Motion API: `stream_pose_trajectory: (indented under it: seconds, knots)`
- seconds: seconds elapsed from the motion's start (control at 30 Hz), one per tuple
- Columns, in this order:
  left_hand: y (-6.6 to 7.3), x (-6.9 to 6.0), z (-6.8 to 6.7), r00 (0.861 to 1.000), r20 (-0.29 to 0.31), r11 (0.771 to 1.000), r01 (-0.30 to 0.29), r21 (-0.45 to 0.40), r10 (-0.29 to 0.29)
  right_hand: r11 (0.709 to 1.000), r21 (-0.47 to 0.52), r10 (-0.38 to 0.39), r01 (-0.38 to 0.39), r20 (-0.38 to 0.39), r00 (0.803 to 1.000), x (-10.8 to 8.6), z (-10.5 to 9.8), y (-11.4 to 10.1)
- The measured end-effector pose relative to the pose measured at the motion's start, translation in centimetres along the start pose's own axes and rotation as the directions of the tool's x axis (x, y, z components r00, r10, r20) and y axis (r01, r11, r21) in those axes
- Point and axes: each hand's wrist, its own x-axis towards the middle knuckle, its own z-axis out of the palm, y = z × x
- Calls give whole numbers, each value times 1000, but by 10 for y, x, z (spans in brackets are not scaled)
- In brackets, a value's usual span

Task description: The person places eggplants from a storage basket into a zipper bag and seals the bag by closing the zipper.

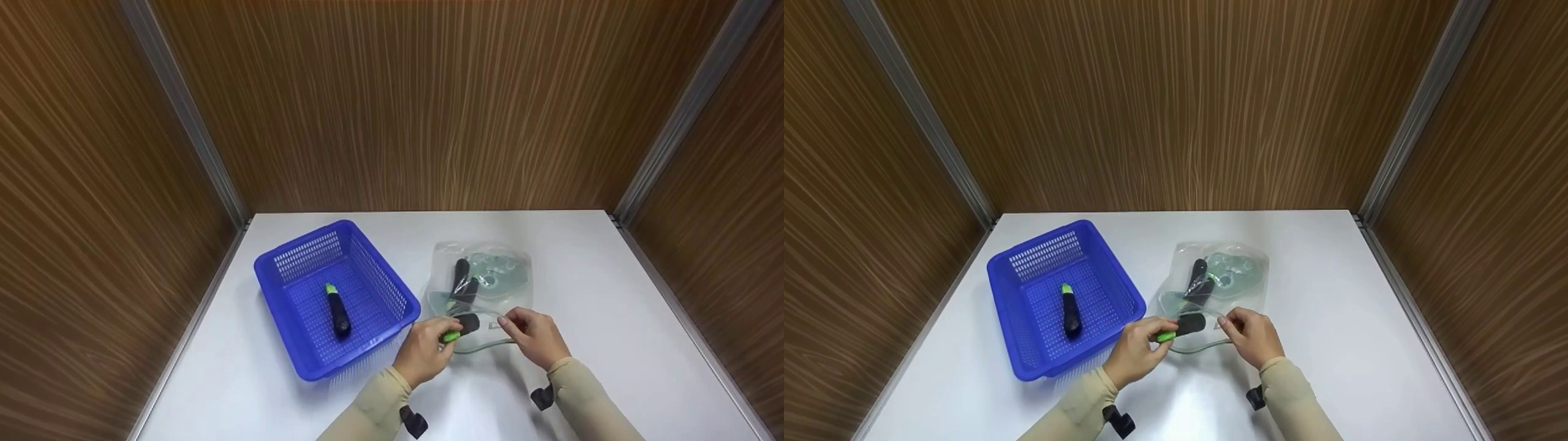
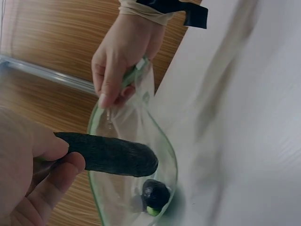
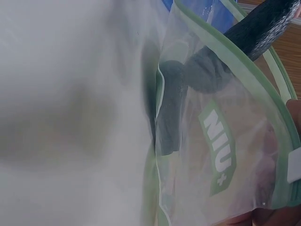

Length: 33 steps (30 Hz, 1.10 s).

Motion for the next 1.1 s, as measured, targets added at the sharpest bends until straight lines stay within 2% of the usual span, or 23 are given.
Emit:
stream_pose_trajectory:
  seconds: [0.23, 0.43, 0.63, 0.73, 0.83, 0.97, 1.1]
  knots:
    - [3, -4, 16, 995, 80, 998, 61, 19, -63, 999, 16, -50, 50, -31, 998, -5, 0, -2]
    - [3, -5, 26, 983, 171, 996, 50, 68, -61, 995, 9, -98, 98, -53, 994, -8, 1, -4]
    - [3, -5, 37, 961, 256, 987, 75, 140, -110, 990, 19, -136, 137, -62, 989, -9, 2, -6]
    - [3, -4, 43, 948, 295, 982, 70, 174, -120, 988, 28, -148, 150, -66, 987, -10, 2, -8]
    - [2, -4, 48, 943, 314, 978, 44, 203, -108, 988, 34, -151, 153, -67, 986, -12, 4, -10]
    - [-1, -5, 54, 944, 316, 970, 12, 242, -90, 987, 48, -148, 151, -58, 987, -15, 7, -12]
    - [-5, -4, 60, 941, 319, 968, 33, 248, -114, 987, 61, -148, 151, -56, 987, -19, 8, -14]
